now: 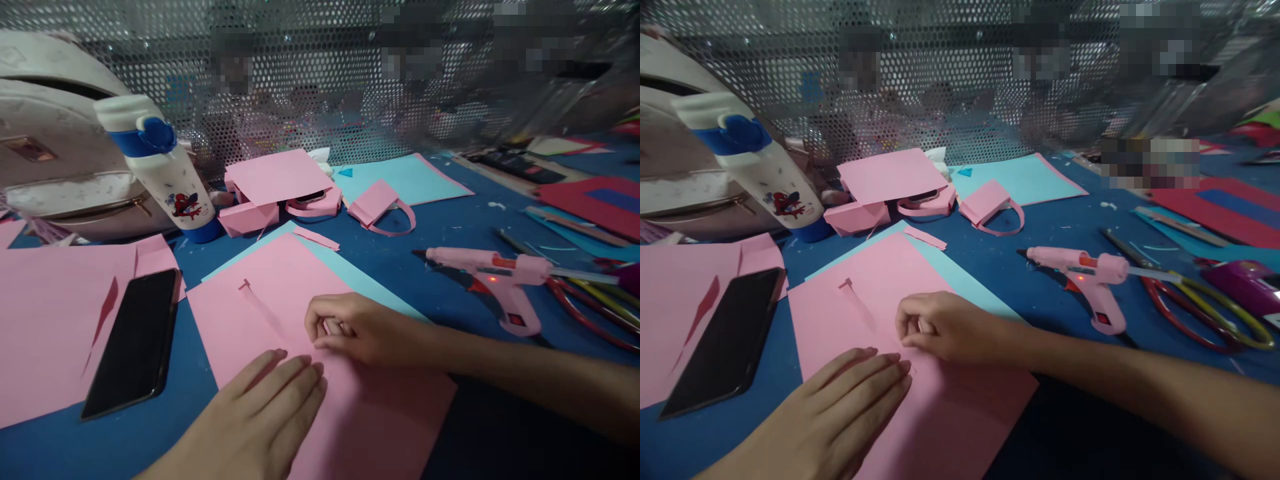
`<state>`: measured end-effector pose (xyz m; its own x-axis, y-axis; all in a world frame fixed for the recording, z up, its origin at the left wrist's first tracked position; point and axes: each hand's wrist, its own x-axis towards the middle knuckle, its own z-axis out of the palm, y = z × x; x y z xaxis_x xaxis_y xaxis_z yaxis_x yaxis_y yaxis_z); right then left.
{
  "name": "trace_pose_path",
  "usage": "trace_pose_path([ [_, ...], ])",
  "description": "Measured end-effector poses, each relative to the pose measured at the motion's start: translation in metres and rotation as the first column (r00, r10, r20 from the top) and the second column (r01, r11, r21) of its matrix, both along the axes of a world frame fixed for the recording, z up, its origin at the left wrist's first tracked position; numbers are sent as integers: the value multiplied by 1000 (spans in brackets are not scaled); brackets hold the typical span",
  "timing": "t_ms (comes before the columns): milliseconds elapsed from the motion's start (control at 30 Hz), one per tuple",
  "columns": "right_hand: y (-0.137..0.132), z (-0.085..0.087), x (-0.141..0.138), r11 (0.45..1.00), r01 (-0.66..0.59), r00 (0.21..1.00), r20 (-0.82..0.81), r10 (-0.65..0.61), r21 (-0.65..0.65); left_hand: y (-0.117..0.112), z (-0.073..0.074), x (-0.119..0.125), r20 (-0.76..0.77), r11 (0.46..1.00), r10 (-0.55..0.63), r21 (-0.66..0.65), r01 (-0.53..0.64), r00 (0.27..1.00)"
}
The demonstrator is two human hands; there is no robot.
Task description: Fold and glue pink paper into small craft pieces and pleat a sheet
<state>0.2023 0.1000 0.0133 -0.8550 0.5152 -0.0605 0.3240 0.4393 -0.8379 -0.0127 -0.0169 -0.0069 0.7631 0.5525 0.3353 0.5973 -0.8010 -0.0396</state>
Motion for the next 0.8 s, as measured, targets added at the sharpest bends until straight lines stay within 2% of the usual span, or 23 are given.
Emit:
trace_pose_path([
  [133, 1, -9, -1, 986, 133, 989, -49, -138, -103, 0, -4, 3, 12, 1000, -4, 9, 4, 1000],
  [233, 0, -9, -2, 975, 168, 985, -26, -173, -145, 1, -4, 4, 2, 999, -12, -32, 12, 1000],
  [400, -3, -3, -3, 932, 191, 981, 21, -194, -308, 5, 2, 8, 46, 990, 6, -144, 0, 999],
  [633, -5, -6, -3, 959, 161, 984, -43, -175, -233, 7, 14, 9, 77, 928, -3, -371, 31, 997],
  [733, -7, -7, -1, 967, 150, 980, -96, -173, -206, 17, 25, 0, 165, 892, -40, -439, 109, 985],
  [800, -8, -7, 0, 970, 149, 977, -126, -174, -190, 30, 30, -11, 218, 890, -9, -444, 107, 976],
])
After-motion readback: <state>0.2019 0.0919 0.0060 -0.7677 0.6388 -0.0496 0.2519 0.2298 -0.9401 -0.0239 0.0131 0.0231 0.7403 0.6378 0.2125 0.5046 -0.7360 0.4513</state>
